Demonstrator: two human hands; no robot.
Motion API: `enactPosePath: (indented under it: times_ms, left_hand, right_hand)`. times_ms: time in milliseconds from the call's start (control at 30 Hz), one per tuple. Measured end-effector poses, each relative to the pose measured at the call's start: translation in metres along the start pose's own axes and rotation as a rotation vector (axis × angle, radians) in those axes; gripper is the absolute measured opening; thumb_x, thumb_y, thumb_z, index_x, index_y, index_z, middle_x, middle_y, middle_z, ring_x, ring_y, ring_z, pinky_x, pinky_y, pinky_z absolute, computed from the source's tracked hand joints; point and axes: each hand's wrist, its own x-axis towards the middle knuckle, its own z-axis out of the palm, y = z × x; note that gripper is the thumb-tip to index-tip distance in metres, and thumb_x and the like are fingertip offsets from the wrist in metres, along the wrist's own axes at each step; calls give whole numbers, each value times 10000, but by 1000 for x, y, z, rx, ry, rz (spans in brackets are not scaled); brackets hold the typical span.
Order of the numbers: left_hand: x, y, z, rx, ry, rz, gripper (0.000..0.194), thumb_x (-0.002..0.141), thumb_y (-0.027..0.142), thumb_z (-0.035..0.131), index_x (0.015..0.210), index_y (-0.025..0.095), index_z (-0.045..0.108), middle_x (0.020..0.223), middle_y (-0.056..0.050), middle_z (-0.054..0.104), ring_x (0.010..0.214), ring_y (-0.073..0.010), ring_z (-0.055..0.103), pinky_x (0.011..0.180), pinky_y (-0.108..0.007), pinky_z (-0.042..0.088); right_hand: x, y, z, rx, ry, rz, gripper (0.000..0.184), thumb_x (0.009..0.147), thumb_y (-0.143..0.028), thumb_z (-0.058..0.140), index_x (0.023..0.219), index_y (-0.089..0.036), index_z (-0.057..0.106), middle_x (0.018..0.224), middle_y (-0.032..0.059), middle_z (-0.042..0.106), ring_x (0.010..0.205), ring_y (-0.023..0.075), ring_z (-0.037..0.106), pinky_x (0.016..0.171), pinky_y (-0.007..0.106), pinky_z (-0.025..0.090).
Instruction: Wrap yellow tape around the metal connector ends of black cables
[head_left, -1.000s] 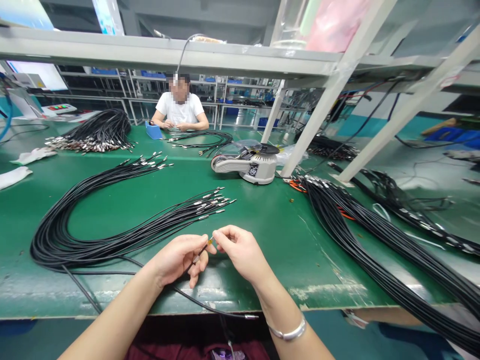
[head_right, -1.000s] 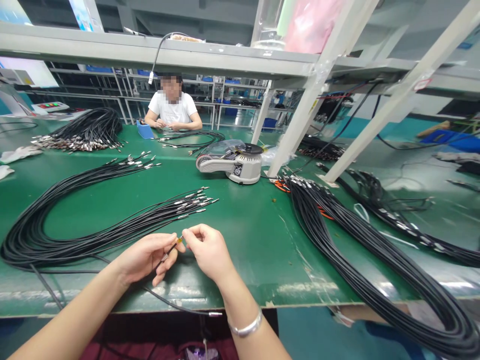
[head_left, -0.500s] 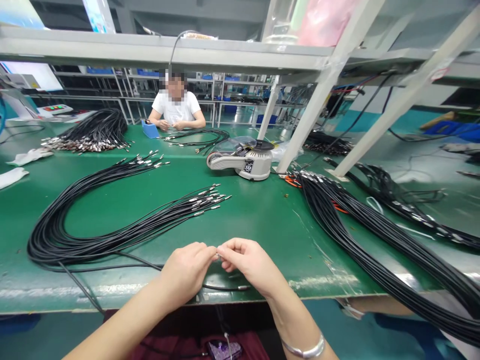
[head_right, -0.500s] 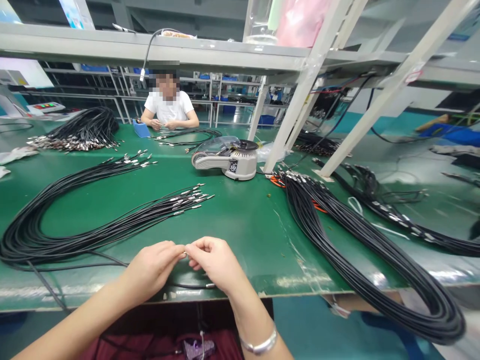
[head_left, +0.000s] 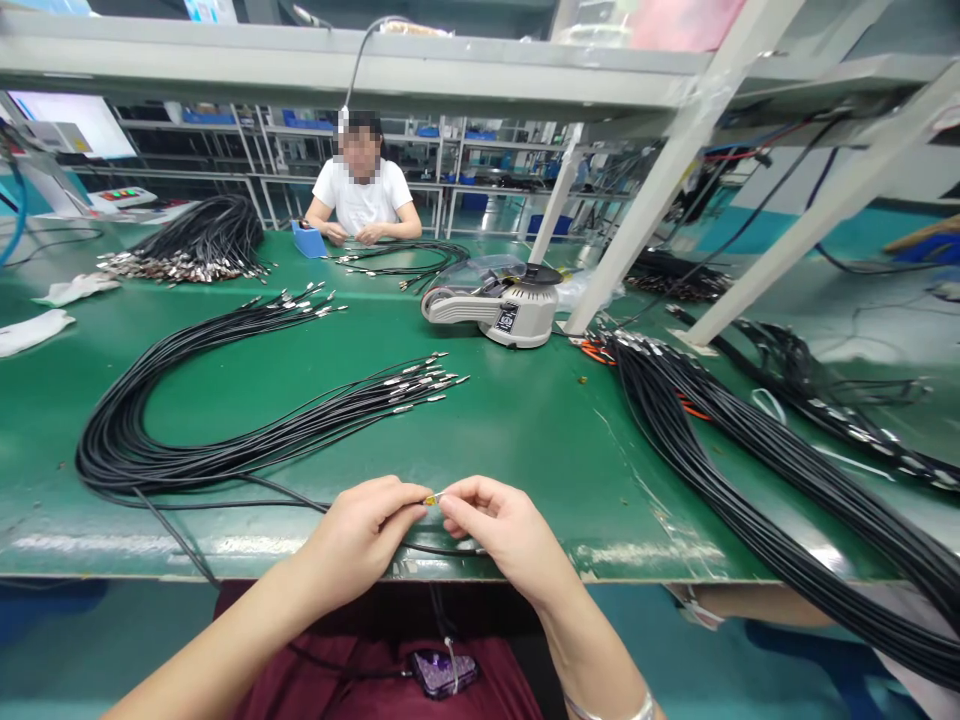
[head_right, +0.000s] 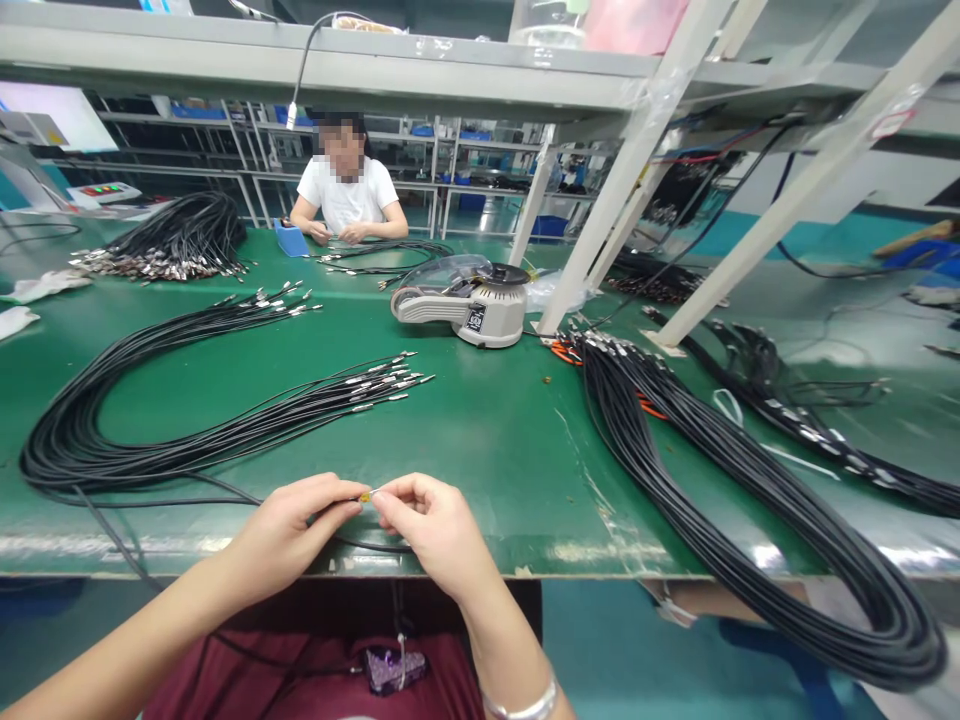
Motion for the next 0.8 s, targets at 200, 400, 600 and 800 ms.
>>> enactPosePath:
  times_ms: [200,400,600,800]
  left_hand:
    - [1,1,6,193,25,75,255,900,265,413,1053,173,594,760,-47,621,711,-159,552,649,-259,415]
    - [2,3,11,182,73,110,236,891,193,397,917,184,631,701,-35,601,679,-154,542,622,-251,410]
    - [0,3,11,102,89,43,192,872,218,461,855,200,651,753,-32,668,691,-147,589,651,-246,436]
    - [-5,1,11,112,125,75,219,888,207,431,1016,181,607,876,-63,680,781,-158,605,722,-262,449]
  right_hand:
    - [-2,0,5,-39,41,-25,179,715,-310,642,645,-149,603,557,-29,570,550,105,515,560,228,414]
    - [-4,1,4,-58,49,-45,169,710,-305,639,639,-154,618,556,-22,576,561,120,525,565,240,423]
    - [-5,3,3,-70,44,-91,160,717,-300,638,652,-154,633,568,-22,576,577,125,519,584,246,414]
    - [-6,1,3,-81,47,-91,165,735,-299,624,662,-150,625,577,-21,569,587,127,511,591,248,406]
